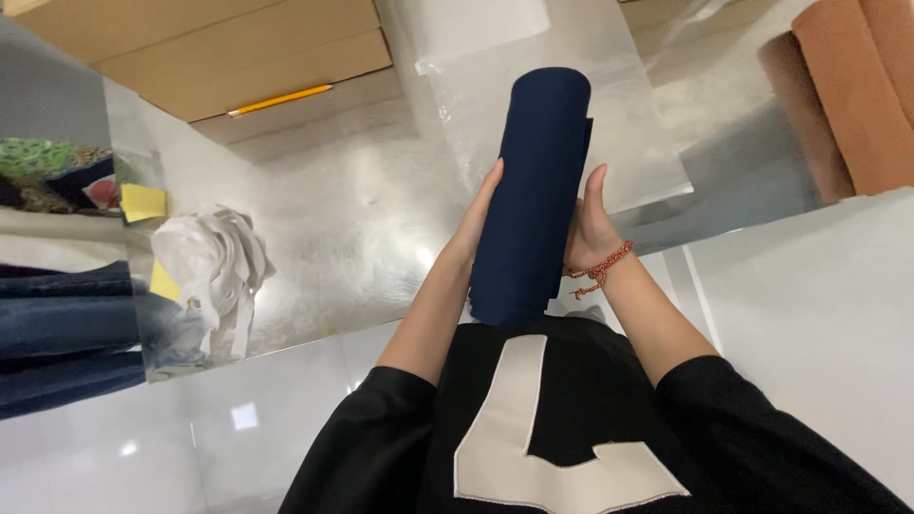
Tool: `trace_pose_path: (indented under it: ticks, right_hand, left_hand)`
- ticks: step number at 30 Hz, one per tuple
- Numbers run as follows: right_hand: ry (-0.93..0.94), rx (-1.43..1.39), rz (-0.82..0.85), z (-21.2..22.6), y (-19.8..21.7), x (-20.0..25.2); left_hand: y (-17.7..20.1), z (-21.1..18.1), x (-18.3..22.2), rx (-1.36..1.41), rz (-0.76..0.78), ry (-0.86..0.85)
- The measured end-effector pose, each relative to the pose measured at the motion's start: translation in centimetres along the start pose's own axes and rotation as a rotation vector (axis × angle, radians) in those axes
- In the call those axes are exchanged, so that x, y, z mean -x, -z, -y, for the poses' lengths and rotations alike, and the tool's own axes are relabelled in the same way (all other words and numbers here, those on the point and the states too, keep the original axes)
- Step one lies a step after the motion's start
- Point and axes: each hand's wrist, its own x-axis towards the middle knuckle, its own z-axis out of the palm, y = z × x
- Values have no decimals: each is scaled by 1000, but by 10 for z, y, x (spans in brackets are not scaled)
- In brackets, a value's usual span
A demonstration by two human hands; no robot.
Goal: The person ties a white ribbon around a cardboard box and writes on a yellow sticky note attached to it. They then wrap a folded dark blue garment in a clear plastic bag and place it inside a cardboard box. Finally, they close the box and prepare a white ribbon for tying.
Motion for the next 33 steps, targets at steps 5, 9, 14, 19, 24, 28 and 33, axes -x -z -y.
trace_pose_path:
  ticks: [5,9,14,19,24,28,33]
  right_hand:
    - [28,32,-32,12,72,8]
    - [54,107,-56,28,133,11]
    - [82,202,-142,47,175,13]
    - [111,302,-138,77,211,23]
    - [121,376,-131,107,266,17]
    - [128,439,-117,121,258,25]
    - [118,567,-116,130,218,35]
  left_hand:
    - [-15,34,-51,-323,14,8]
    - [-30,72,-89,-575,-66,-33]
    - [-49,110,-122,-669,-126,-97]
    - [-47,116,-99,-952,-211,-311]
    - [24,157,-117,-1391,-479,-617]
    - [50,171,-130,-1454,-516,-672]
    - [63,176,-146,-1451,-547,-824]
